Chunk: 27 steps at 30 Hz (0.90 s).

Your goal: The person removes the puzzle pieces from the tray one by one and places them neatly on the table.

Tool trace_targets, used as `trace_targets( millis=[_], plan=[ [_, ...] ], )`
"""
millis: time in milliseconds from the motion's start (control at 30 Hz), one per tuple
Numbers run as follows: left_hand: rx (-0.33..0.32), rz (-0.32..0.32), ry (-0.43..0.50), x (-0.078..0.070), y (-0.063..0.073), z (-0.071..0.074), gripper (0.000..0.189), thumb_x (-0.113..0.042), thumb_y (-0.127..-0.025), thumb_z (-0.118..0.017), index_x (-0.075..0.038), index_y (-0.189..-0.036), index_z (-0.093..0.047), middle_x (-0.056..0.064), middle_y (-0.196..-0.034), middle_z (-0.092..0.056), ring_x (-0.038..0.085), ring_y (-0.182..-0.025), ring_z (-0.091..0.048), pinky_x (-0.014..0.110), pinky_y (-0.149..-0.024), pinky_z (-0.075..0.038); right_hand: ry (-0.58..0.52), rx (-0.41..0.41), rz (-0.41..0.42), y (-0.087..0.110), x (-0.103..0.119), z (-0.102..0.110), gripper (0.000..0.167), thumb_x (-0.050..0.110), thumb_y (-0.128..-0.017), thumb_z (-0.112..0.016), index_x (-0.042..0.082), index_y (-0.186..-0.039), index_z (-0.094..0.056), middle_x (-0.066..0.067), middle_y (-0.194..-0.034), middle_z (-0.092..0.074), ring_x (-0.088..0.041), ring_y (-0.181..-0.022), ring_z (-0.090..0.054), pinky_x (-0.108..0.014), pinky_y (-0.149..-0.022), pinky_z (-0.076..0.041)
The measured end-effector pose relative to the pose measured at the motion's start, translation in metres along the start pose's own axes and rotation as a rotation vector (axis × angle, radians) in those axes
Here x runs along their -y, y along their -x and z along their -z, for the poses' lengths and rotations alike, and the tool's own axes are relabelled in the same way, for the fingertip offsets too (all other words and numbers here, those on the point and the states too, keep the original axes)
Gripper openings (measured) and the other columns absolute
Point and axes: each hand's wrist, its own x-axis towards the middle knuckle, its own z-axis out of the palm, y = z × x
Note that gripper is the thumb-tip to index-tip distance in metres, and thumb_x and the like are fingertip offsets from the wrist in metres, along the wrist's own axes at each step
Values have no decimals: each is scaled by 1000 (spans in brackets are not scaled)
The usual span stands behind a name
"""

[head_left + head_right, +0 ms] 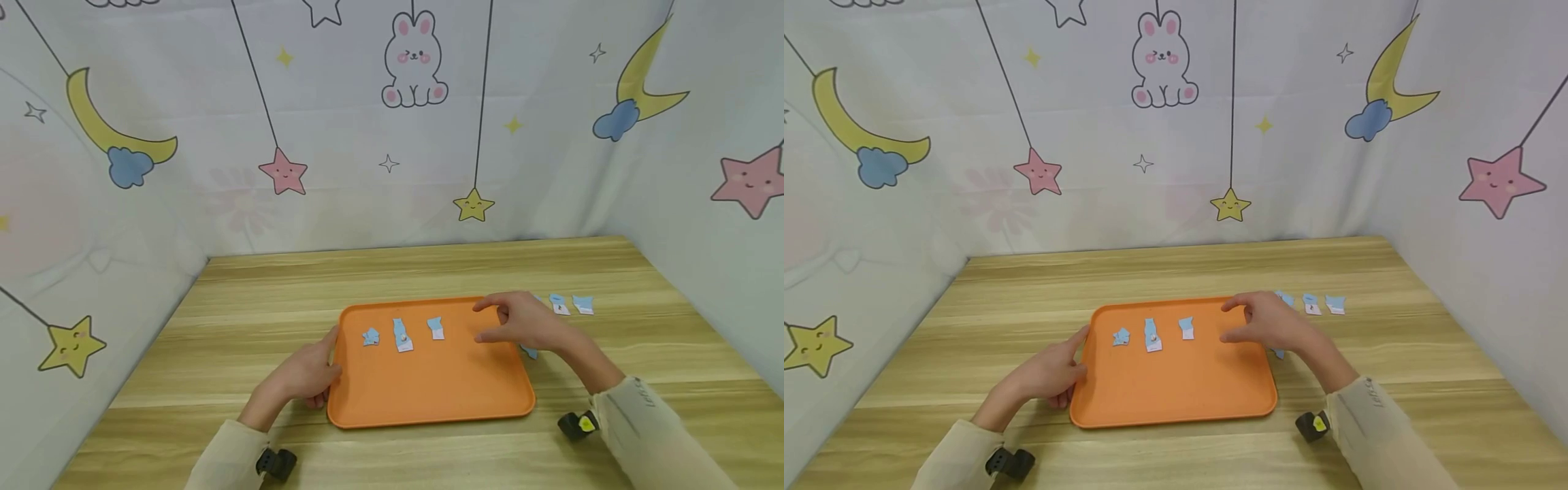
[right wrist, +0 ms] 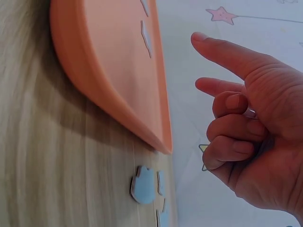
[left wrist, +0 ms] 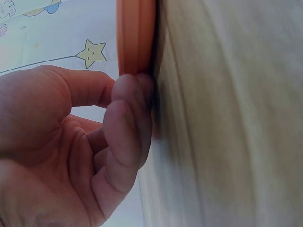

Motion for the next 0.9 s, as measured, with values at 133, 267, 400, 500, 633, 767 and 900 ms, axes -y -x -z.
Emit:
trace_targets(
  millis=[133, 267, 400, 500, 633, 767, 900],
  plan=[
    [-1, -2, 1, 1, 0, 0, 79, -3, -102, -52, -3, -170, -12, 8, -58, -64, 13, -40, -57, 31, -41, -53, -5, 21, -9, -7, 5, -4, 58, 33, -88, -86, 3, -135, -70, 5, -65, -42, -10, -58, -37, -24, -55, -35],
    [0, -5, 2, 2, 0, 0, 79, -3, -102, -52, -3, -170, -12, 8, -58, -64, 13, -40, -57, 31, -41, -53, -13, 36, -29, -13, 11, -7, 57, 32, -88, -85, 4, -135, -70, 5, -65, -40, -11, -57, -36, -25, -55, -34],
    [2, -4, 1, 2, -1, 0, 78, -4, -103, -52, -3, -170, -12, 8, -58, -64, 14, -40, -57, 31, -41, -53, -6, 42, -36, -19, 15, -11, 55, 32, -88, -86, 4, -133, -71, 4, -64, -39, -12, -58, -37, -26, -55, -34],
    [4, -1, 2, 2, -1, 0, 78, -4, -103, -52, -3, -170, -11, 8, -58, -65, 14, -40, -58, 31, -41, -53, 1, 53, -44, -24, 17, -13, 54, 33, -88, -86, 5, -132, -72, 2, -69, -46, -14, -62, -40, -28, -57, -35],
    [6, 2, 0, 1, -1, 1, 78, -5, -103, -52, -3, -170, -11, 8, -58, -65, 14, -41, -58, 31, -41, -53, 8, 77, -52, -31, 18, -17, 55, 35, -87, -86, 6, -132, -71, -3, -84, -61, -17, -72, -48, -30, -61, -41],
    [6, 2, -3, 1, -1, 1, 78, -5, -104, -52, -3, -170, -11, 7, -58, -65, 15, -41, -58, 31, -41, -53, 2, 107, -66, -38, 19, -22, 56, 34, -87, -86, 6, -134, -70, -3, -77, -61, -17, -71, -50, -30, -63, -43],
    [7, -1, -1, 1, -1, 0, 78, -5, -104, -52, -3, -170, -11, 7, -58, -65, 15, -41, -59, 32, -41, -53, 3, 124, -77, -44, 19, -26, 57, 33, -87, -86, 6, -135, -70, -1, -70, -56, -17, -69, -49, -30, -63, -43]
  ],
)
